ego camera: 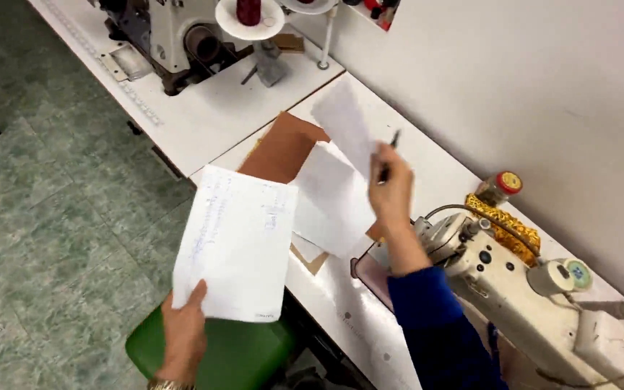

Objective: Measuring and marking a paper garment pattern using a measuring tape and pen on a workbench.

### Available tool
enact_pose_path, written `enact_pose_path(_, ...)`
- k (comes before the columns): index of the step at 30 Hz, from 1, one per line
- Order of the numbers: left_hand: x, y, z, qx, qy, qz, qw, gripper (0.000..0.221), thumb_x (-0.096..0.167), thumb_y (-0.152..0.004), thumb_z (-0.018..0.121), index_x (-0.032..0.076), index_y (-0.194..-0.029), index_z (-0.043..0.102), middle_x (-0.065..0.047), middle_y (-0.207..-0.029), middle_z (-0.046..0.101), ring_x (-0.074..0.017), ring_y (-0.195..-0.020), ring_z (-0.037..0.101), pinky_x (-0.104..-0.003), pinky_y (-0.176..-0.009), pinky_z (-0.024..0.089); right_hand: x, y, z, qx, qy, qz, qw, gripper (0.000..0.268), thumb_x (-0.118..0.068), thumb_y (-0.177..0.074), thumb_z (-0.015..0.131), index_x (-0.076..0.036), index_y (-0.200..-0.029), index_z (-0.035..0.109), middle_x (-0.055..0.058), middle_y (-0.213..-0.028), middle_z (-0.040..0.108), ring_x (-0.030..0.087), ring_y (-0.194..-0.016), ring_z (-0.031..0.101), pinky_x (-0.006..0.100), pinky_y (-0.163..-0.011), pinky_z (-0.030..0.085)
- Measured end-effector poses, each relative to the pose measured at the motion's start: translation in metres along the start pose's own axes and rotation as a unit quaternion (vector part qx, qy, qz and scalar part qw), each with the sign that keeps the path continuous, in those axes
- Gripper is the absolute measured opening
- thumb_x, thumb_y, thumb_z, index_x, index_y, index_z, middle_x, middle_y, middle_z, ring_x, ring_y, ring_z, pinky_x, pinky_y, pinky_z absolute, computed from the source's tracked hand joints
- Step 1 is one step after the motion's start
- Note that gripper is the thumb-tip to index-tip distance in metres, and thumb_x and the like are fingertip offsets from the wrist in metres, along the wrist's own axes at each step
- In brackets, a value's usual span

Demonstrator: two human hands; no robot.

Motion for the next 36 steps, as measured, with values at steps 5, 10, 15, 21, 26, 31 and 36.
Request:
enact_pose_path(5,-0.029,-0.038,0.095,-0.098,-0.04,-0.007,0.994,0.048,0.014,-0.085,0.064,-0.002,-0.128,0.053,-0.015,-0.122,0.064,-0.0268,-0.106,0.062,-0.037,-0.092,0.051,-0.121,0.028,-0.144,0.106,-0.063,0.046,0.991,0.026,-0.02,-0.098,0.052,-0.004,-0.115,0.062,0.006,-0.1,0.066,0.015,-0.09,0.059,0.028,-0.076,0.05)
enact_pose_path(10,0.004,-0.006,0.17,-0.218,-0.069,0.111,0.967,0.078,0.019,-0.089,0.068,-0.007,-0.146,0.022,-0.034,-0.132,0.045,-0.0474,-0.115,0.054,-0.055,-0.073,0.055,-0.144,0.095,-0.205,0.171,-0.138,0.123,0.968,0.014,-0.008,-0.093,0.064,-0.007,-0.106,0.068,0.002,-0.083,0.06,0.008,-0.08,0.049,0.024,-0.076,0.048)
enact_pose_path(15,0.029,0.107,0.151,-0.262,-0.181,0.392,0.863,0.09,0.034,-0.086,0.062,0.004,-0.15,0.007,-0.022,-0.156,0.012,-0.0352,-0.145,0.021,-0.045,-0.117,0.02,-0.134,0.18,-0.249,0.214,-0.209,0.228,0.927,0.02,-0.013,-0.089,0.063,-0.002,-0.105,0.065,0.004,-0.103,0.068,0.013,-0.097,0.062,0.025,-0.085,0.051)
enact_pose_path(21,-0.044,0.314,0.08,-0.397,-0.194,0.755,0.485,0.106,0.056,-0.078,0.072,0.016,-0.154,0.009,-0.02,-0.159,0.014,-0.0454,-0.149,0.014,-0.067,-0.119,0.015,-0.154,0.308,-0.29,0.304,-0.27,0.327,0.853,0.02,-0.009,-0.086,0.064,0.003,-0.102,0.066,0.01,-0.094,0.069,0.018,-0.087,0.061,0.028,-0.073,0.049)
enact_pose_path(26,-0.117,0.382,0.049,-0.564,-0.207,0.644,0.473,0.063,0.015,-0.094,0.056,0.015,-0.15,0.028,-0.008,-0.157,0.031,-0.032,-0.147,0.029,-0.052,-0.119,0.024,-0.19,0.421,-0.339,0.359,-0.31,0.363,0.802,0.032,-0.012,-0.086,0.059,0.008,-0.111,0.064,0.016,-0.105,0.071,0.023,-0.094,0.064,0.032,-0.077,0.051)
enact_pose_path(31,-0.181,0.428,0.027,-0.645,-0.238,0.13,0.714,0.057,0.029,-0.085,0.056,0.008,-0.138,0.048,-0.006,-0.142,0.052,-0.0209,-0.133,0.047,-0.036,-0.109,0.04,-0.23,0.516,-0.433,0.36,-0.059,0.301,0.881,0.046,-0.035,-0.094,0.044,-0.005,-0.129,0.051,0.011,-0.132,0.061,0.024,-0.129,0.054,0.041,-0.109,0.047)
enact_pose_path(36,-0.261,0.522,-0.019,-0.627,-0.313,-0.111,0.705,0.061,0.016,-0.079,0.059,0.006,-0.138,0.049,-0.009,-0.138,0.058,-0.0275,-0.12,0.057,-0.042,-0.101,0.048,-0.222,0.646,-0.493,0.398,-0.079,0.469,0.785,0.05,-0.027,-0.086,0.056,-0.011,-0.133,0.052,0.007,-0.136,0.062,0.016,-0.13,0.056,0.032,-0.101,0.047)
Point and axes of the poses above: each hand's wrist, its own y-axis away from the middle knuckle, its own z-axis out of the palm, x = y × z, the point moved 6 cm from there along -y, towards the middle knuckle
